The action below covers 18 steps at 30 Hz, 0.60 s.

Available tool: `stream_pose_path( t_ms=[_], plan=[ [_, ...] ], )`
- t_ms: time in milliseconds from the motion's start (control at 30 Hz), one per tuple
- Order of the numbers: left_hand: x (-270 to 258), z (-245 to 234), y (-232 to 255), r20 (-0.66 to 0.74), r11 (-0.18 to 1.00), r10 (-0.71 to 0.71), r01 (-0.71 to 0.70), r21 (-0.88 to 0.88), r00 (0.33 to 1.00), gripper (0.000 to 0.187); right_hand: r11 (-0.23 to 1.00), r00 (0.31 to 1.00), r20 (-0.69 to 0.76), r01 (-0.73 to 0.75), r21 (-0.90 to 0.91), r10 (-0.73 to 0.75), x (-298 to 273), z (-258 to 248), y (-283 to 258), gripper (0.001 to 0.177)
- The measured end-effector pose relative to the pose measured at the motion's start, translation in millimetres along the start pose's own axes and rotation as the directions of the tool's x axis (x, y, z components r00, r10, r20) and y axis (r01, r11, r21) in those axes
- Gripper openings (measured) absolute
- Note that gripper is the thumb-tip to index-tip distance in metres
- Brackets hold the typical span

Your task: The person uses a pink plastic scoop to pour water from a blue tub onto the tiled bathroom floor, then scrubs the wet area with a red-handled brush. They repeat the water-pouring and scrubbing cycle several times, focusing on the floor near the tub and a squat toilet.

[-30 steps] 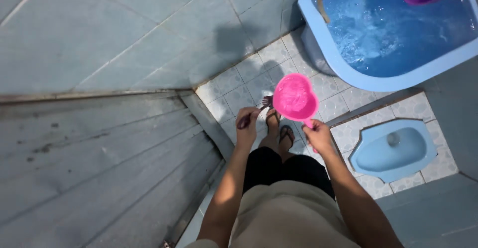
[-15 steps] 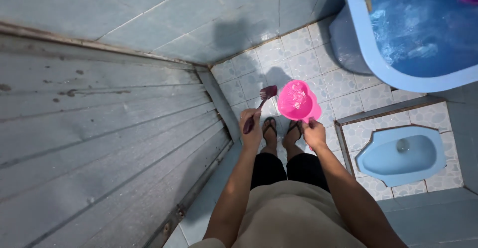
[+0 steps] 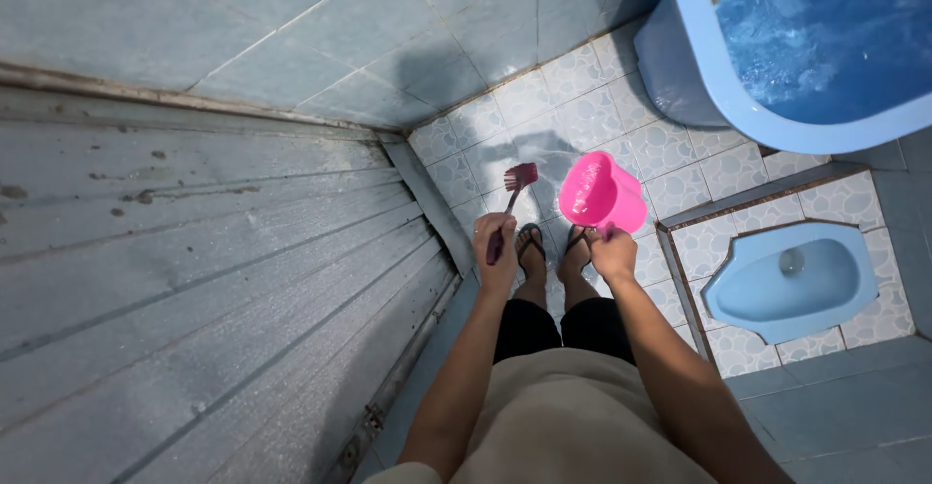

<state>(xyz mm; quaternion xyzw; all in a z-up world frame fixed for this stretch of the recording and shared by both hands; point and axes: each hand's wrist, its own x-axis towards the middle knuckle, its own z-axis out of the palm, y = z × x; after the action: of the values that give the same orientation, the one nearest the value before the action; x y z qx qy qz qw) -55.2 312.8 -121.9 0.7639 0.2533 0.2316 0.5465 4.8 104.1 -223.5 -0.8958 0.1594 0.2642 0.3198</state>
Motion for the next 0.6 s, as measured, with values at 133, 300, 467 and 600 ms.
stream_pose_path(
  t_ms=[133, 300, 467, 600],
  plan=[
    [-5, 12, 2, 0.038, 0.999, 0.042, -0.042, -0.009, 0.998, 0.009, 0.999, 0.999, -0.046, -0.026, 0.038, 0.028, 0, -4, 19, 0.033],
    [-9, 37, 0, 0.150, 0.993, 0.084, -0.069, -0.099, 0.985, 0.008, 0.985, 0.986, -0.084, -0.138, 0.104, 0.147, -6, -22, 34, 0.026],
    [-12, 68, 10, 0.294, 0.996, 0.063, -0.039, -0.086, 0.954, 0.009, 0.973, 0.970, -0.157, -0.158, 0.167, 0.184, -9, -38, 64, 0.025],
    [-20, 93, 12, 0.360, 0.986, 0.151, -0.116, -0.118, 0.921, 0.009, 0.948, 0.945, -0.168, -0.245, 0.203, 0.280, -10, -62, 77, 0.025]
  ],
)
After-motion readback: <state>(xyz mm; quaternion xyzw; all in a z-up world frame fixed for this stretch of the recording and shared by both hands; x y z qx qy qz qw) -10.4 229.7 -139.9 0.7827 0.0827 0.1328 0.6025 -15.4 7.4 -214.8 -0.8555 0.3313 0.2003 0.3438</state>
